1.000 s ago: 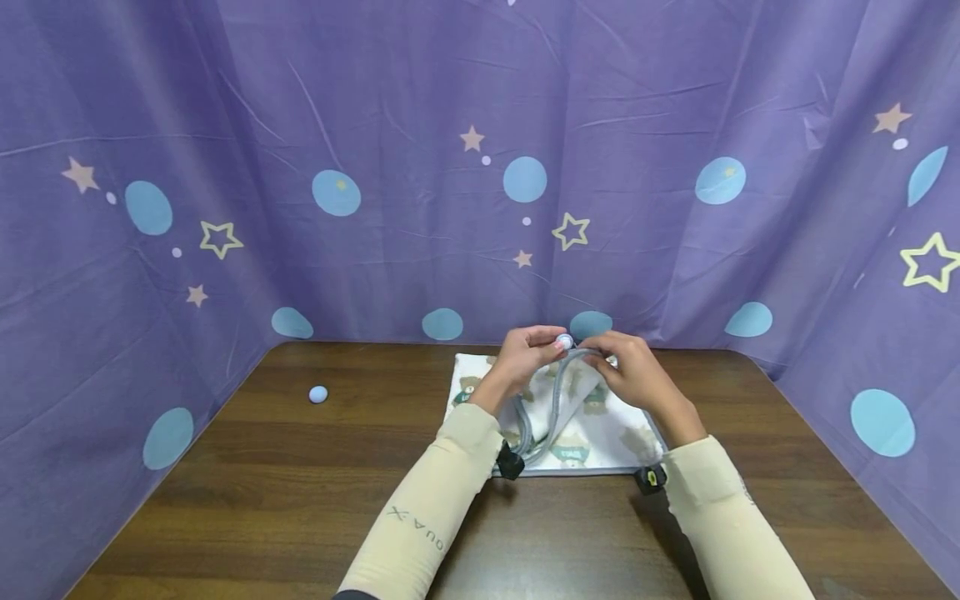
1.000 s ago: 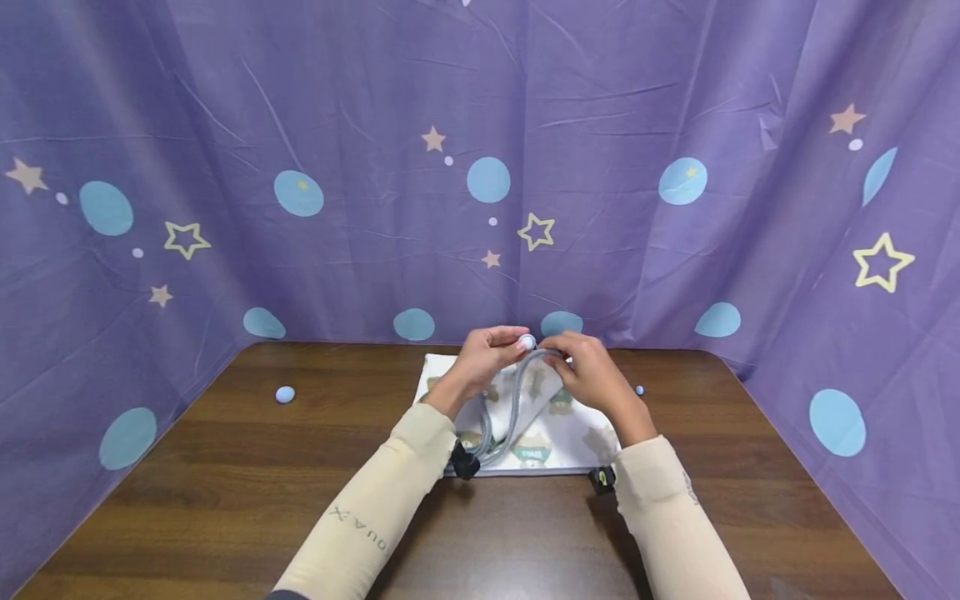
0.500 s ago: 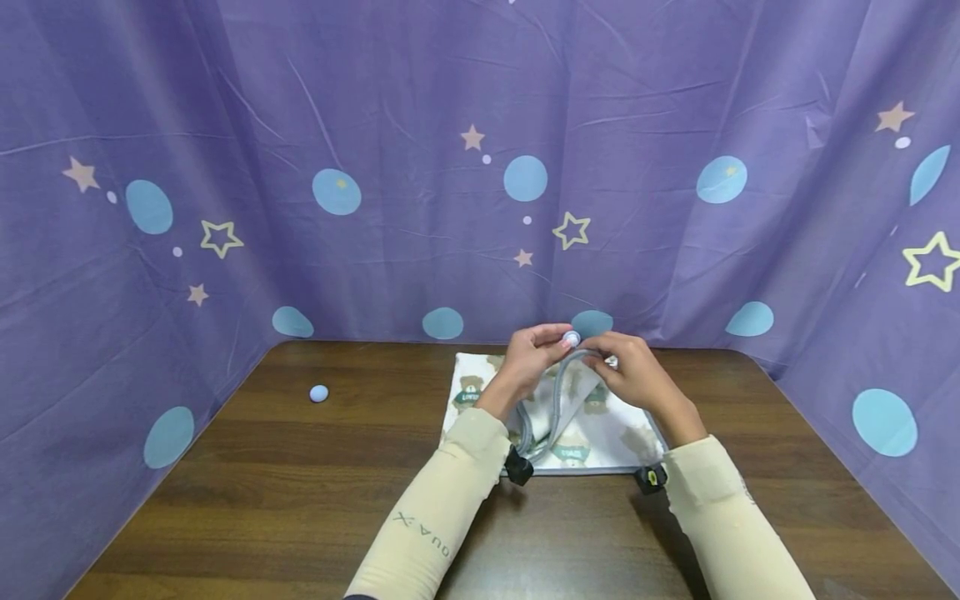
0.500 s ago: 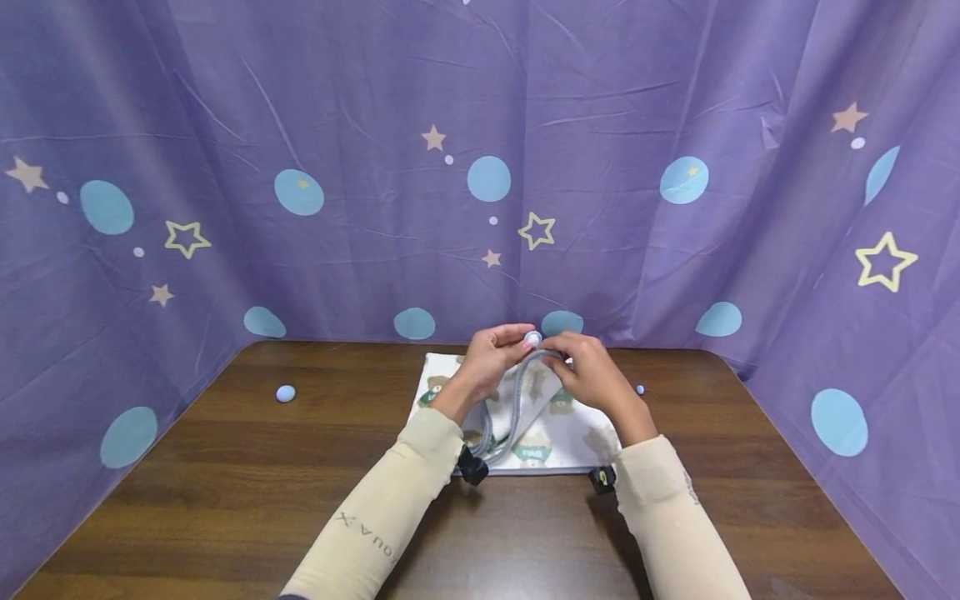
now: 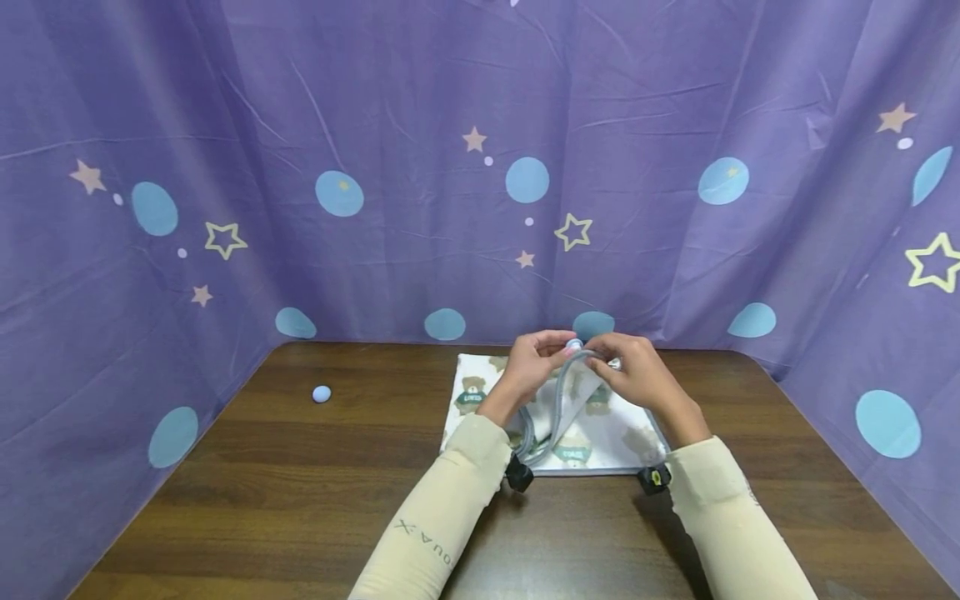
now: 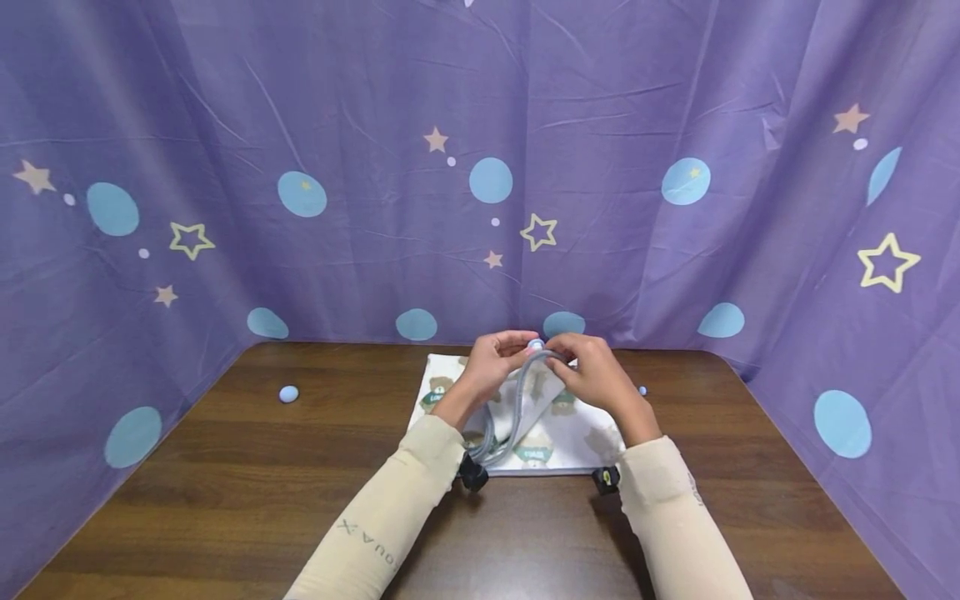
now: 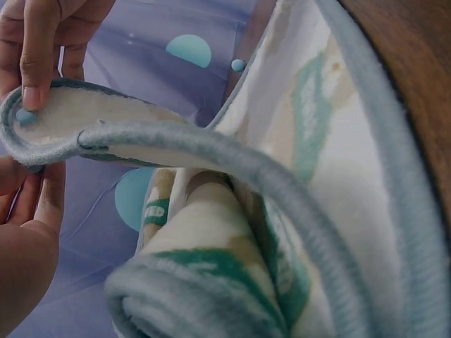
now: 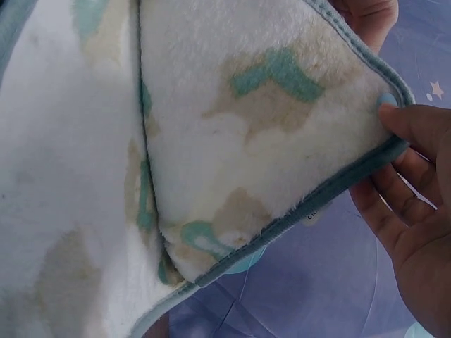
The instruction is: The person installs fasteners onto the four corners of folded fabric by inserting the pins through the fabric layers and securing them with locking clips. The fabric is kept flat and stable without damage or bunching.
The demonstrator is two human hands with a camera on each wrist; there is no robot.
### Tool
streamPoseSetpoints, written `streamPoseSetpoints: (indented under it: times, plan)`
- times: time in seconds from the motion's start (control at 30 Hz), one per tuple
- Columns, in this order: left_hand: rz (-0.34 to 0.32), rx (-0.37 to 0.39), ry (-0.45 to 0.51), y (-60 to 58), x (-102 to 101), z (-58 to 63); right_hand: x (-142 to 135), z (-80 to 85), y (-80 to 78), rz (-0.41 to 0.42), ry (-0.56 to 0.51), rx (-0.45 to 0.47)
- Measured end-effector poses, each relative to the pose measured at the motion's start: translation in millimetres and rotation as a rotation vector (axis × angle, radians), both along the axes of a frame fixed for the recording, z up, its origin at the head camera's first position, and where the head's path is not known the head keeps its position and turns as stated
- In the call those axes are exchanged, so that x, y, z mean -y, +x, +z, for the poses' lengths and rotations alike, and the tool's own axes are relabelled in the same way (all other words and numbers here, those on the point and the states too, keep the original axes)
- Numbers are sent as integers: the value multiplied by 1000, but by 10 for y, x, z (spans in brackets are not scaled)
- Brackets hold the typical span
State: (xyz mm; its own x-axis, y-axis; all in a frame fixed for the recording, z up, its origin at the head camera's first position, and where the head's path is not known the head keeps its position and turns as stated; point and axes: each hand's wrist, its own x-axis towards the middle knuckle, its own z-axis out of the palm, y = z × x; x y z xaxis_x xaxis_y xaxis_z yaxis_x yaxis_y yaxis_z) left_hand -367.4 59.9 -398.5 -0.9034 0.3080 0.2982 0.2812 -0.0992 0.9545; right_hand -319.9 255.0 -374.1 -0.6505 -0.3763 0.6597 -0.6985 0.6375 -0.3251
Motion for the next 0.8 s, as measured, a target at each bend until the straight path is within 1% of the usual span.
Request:
streamPoseSetpoints:
  times: [0.03,0.17,0.37,0.47,0.57,0.7,0.8]
  plan:
    - [5,-14,-13,5,1,-7,-4,4,6,-3,-6,12]
    - [1,-10,-8,12,9,-21,-14,9,15,1,-19,43]
    - [-11,-21,-31,29,9,-7,-27,12,23,-3,-22,48]
    - [-22,-35,-42,47,-7,-1,-38,10,20,-7,-8,39]
    - [-29,-34,-44,46,-16,-7,-45,9,19,-7,3,31]
    - [-49,-1,-41,33,3,-17,-45,19,26,-5,-3,41]
    - [-106,64,-7,21,34,-20,-50,24,24,-4,-6,41]
